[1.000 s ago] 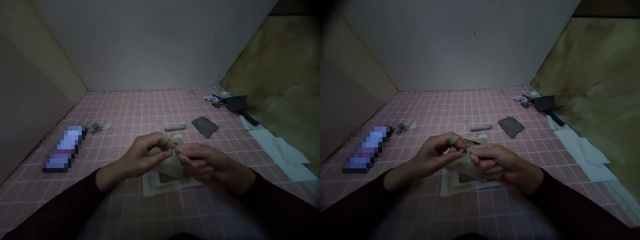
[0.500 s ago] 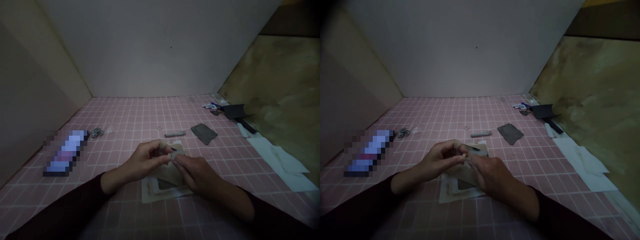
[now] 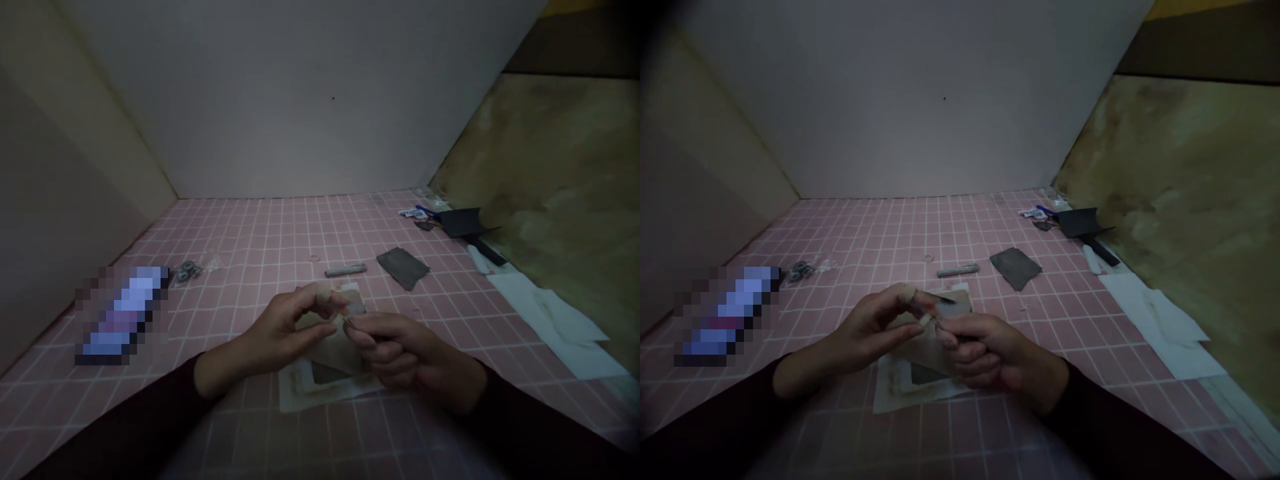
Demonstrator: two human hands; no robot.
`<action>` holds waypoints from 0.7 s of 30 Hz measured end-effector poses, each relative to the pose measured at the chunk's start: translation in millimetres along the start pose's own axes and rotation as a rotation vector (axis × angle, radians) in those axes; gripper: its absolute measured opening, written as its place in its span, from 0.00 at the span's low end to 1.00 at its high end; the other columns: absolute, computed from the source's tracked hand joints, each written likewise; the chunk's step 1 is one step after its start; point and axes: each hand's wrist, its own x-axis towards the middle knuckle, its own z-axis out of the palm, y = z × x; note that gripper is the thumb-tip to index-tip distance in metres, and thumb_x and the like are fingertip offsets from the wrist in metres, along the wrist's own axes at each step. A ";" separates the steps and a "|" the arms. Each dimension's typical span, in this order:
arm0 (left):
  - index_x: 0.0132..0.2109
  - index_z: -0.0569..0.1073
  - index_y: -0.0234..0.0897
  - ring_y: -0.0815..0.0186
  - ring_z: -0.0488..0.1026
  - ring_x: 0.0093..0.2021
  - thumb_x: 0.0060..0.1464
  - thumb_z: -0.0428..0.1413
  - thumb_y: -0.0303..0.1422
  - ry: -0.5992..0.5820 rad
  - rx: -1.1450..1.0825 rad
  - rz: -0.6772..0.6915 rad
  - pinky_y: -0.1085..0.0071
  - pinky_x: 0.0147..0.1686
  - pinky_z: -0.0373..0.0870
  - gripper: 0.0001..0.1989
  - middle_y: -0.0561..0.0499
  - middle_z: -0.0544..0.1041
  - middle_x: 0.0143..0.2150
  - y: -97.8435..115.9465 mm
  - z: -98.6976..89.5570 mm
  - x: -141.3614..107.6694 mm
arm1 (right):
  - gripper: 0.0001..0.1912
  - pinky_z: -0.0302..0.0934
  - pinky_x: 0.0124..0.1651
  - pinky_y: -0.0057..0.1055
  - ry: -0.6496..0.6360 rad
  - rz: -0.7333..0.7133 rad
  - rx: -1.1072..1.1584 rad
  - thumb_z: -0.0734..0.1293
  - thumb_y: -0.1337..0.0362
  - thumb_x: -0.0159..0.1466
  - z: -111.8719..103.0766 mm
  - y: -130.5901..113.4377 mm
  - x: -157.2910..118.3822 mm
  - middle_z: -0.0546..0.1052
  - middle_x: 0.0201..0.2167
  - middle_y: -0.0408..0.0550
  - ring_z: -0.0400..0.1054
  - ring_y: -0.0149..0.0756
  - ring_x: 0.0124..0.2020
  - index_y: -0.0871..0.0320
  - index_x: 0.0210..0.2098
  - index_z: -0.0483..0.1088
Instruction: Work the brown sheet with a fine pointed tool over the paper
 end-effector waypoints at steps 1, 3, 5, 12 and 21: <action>0.51 0.73 0.36 0.63 0.75 0.43 0.61 0.57 0.31 -0.010 0.000 0.004 0.65 0.45 0.74 0.11 0.43 0.77 0.47 -0.3 -0.4 0.1 | 0.13 0.34 0.10 0.17 0.006 0.007 -0.003 0.63 0.58 0.65 0.3 0.4 -0.7 0.50 0.10 0.27 0.30 0.21 0.10 0.56 0.27 0.60; 0.49 0.73 0.35 0.63 0.75 0.43 0.61 0.56 0.31 -0.019 0.005 0.004 0.65 0.45 0.73 0.10 0.43 0.77 0.46 0.0 -1.0 0.4 | 0.14 0.34 0.10 0.17 0.057 -0.006 -0.049 0.62 0.57 0.66 2.2 3.4 -1.5 0.50 0.11 0.28 0.31 0.21 0.10 0.56 0.27 0.60; 0.48 0.73 0.35 0.63 0.74 0.42 0.61 0.56 0.31 -0.019 -0.011 -0.010 0.65 0.45 0.73 0.09 0.44 0.77 0.45 0.8 -0.9 0.4 | 0.16 0.34 0.11 0.19 0.127 -0.041 -0.140 0.61 0.54 0.68 4.4 8.3 -0.9 0.49 0.11 0.28 0.32 0.21 0.11 0.56 0.27 0.60; 0.47 0.72 0.34 0.68 0.73 0.37 0.58 0.60 0.33 0.059 -0.236 -0.200 0.72 0.38 0.70 0.12 0.48 0.75 0.39 -2.8 7.6 0.0 | 0.15 0.49 0.27 0.28 0.508 -0.599 -1.290 0.58 0.61 0.70 3.6 22.1 8.7 0.63 0.22 0.40 0.56 0.28 0.23 0.56 0.27 0.60; 0.47 0.72 0.35 0.68 0.73 0.39 0.58 0.60 0.31 0.029 -0.197 -0.177 0.71 0.39 0.70 0.11 0.48 0.76 0.41 -2.8 5.4 1.4 | 0.19 0.39 0.16 0.22 0.321 -0.270 -0.535 0.58 0.52 0.69 2.1 15.7 5.5 0.52 0.13 0.31 0.41 0.24 0.13 0.55 0.26 0.60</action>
